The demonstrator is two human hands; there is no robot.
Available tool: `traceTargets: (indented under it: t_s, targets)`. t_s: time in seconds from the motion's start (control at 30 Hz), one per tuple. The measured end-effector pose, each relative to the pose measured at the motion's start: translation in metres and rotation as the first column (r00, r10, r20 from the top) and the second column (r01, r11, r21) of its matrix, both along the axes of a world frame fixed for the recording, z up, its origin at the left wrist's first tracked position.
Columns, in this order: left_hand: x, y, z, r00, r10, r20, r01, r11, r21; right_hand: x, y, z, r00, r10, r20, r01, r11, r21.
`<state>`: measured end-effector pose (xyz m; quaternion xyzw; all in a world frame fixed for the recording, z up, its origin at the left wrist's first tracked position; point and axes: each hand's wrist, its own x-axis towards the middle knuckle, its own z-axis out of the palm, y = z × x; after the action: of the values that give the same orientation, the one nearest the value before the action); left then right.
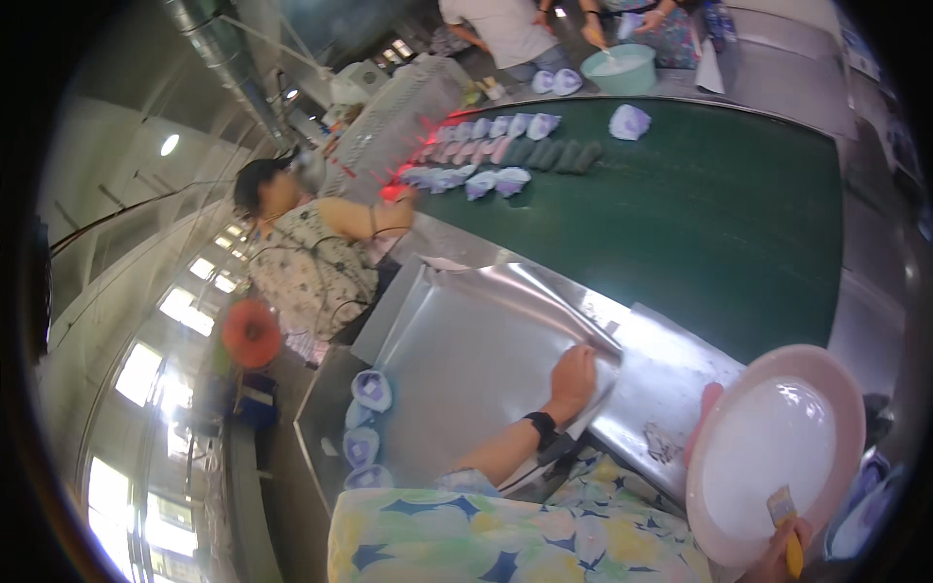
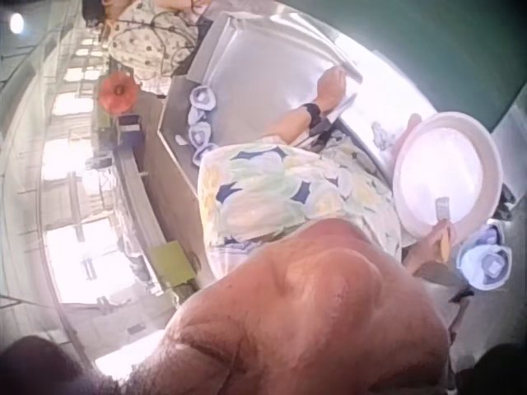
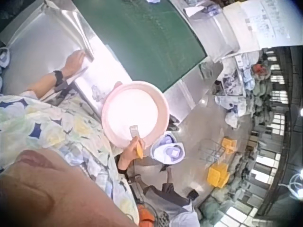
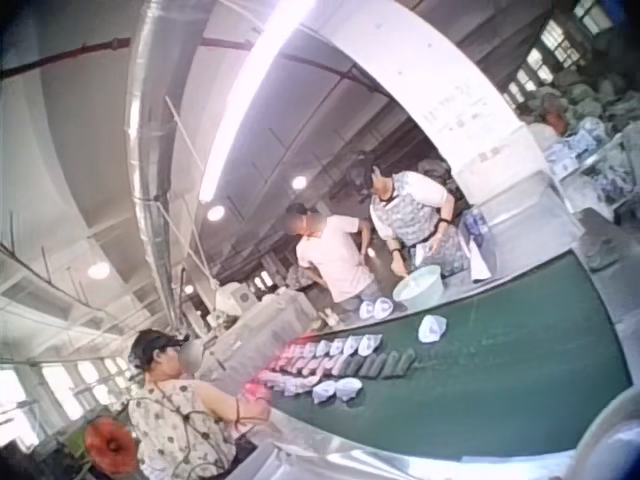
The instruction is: Applying adhesive to shoe components using a brush on a manufacturing assembly line.
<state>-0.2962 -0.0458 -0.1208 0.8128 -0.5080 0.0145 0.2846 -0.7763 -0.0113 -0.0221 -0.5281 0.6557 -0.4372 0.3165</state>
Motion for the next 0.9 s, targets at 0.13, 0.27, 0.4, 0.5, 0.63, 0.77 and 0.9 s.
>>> traceTargets:
  t_s: [0.13,0.27,0.4,0.5,0.63,0.77,0.9]
  targets:
    - [0.003,0.005,0.001,0.999,0.026,-0.027,-0.027,0.999,-0.044,0.004,-0.002,-0.009,0.989,0.122,-0.078,-0.134,0.977,-0.168]
    - [0.005,-0.003,-0.016,0.998,0.016,-0.055,-0.019,0.999,-0.051,0.014,-0.006,0.002,0.994,0.081,-0.076,-0.099,0.959,-0.265]
    - [0.018,-0.005,-0.047,0.974,-0.033,-0.223,0.025,0.999,-0.04,0.011,-0.008,0.012,0.966,-0.038,-0.257,-0.039,0.957,-0.288]
    - [0.068,0.008,-0.084,0.836,-0.059,-0.545,-0.049,0.982,-0.181,0.026,-0.018,0.023,0.989,0.004,-0.151,-0.06,0.926,-0.372]
    - [0.019,0.002,-0.023,0.956,0.094,-0.279,-0.084,0.995,0.047,0.014,-0.009,0.029,0.986,-0.061,-0.155,-0.003,0.924,-0.382]
    - [0.013,-0.008,-0.02,0.747,0.023,-0.665,-0.067,0.997,-0.042,0.015,-0.003,0.026,0.992,-0.038,-0.123,-0.012,0.924,-0.383]
    - [0.031,-0.001,-0.033,0.875,-0.234,-0.423,0.095,0.941,-0.324,0.024,-0.004,0.034,0.994,-0.026,-0.11,-0.017,0.925,-0.379]
